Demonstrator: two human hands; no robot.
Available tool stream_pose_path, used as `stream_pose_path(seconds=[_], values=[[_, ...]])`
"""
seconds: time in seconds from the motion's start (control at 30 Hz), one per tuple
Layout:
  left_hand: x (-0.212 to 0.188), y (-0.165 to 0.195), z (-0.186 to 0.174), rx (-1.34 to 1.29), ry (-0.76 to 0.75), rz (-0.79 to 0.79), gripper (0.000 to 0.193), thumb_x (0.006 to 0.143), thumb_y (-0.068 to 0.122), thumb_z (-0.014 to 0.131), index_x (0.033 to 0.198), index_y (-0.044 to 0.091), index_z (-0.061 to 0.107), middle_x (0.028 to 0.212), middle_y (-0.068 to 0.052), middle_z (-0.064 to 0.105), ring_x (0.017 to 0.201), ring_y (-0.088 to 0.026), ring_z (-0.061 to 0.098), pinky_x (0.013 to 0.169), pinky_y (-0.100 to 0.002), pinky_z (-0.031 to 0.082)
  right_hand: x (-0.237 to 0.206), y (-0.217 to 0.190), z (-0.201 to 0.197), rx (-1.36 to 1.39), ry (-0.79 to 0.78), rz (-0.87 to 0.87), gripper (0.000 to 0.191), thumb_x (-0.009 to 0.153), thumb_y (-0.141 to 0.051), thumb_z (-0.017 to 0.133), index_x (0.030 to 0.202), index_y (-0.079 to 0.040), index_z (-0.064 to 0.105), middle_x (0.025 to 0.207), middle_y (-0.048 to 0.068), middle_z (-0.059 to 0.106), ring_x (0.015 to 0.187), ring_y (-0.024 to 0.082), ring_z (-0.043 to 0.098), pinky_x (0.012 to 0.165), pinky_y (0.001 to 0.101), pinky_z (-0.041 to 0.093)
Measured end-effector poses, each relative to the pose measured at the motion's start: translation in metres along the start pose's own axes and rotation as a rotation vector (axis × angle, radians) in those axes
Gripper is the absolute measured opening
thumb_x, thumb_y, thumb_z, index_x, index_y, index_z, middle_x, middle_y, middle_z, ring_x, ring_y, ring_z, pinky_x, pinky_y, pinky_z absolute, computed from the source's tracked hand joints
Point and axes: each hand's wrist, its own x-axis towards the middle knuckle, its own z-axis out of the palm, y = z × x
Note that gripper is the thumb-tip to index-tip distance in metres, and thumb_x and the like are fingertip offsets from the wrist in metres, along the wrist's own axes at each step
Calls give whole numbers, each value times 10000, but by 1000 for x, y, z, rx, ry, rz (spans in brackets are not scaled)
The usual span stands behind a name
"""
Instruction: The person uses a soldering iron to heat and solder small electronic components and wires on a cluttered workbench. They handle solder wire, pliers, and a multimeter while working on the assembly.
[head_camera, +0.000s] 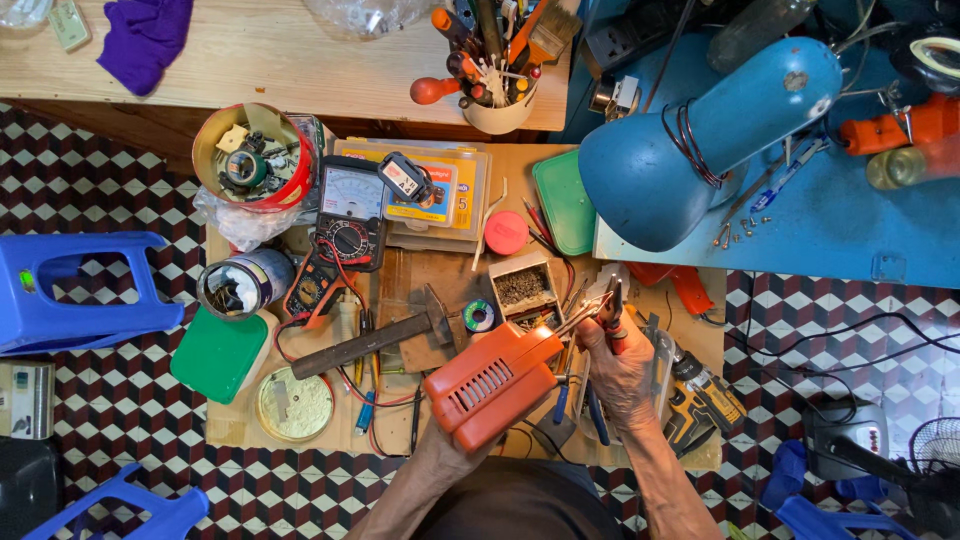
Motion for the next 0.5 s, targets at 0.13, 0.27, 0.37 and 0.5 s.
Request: stream_pose_path(seconds=[0.13,0.27,0.37,0.5], values=[[-2,2,6,-19,22,10,408,863,59,778,1260,140,726,1234,-82,736,1204,-302,699,1024,-467,572,-2,1,-6,15,-29,42,382,981,-443,648,936,-64,665,806,-13,631,757,89,571,685,251,480],[-2,7,9,-169,44,-113,366,875,128,845,1221,108,728,1182,-70,746,1130,-258,723,944,-423,602,-2,-3,-10,60,-86,21,394,989,-449,647,943,-59,687,846,-12,667,798,91,578,739,256,486],[-6,9,9,-217,56,-143,414,871,140,833,1261,106,699,1222,-69,732,1154,-254,722,973,-419,610,-3,-3,-11,69,-98,18,391,983,-452,644,938,-65,684,849,-19,668,803,87,583,741,257,490],[-8,13,17,-467,36,-416,461,869,169,853,1284,101,663,1224,-73,712,1103,-232,742,906,-365,649,-3,2,-12,44,-85,-7,387,995,-443,650,922,-64,672,829,-15,645,781,86,572,712,253,482]])
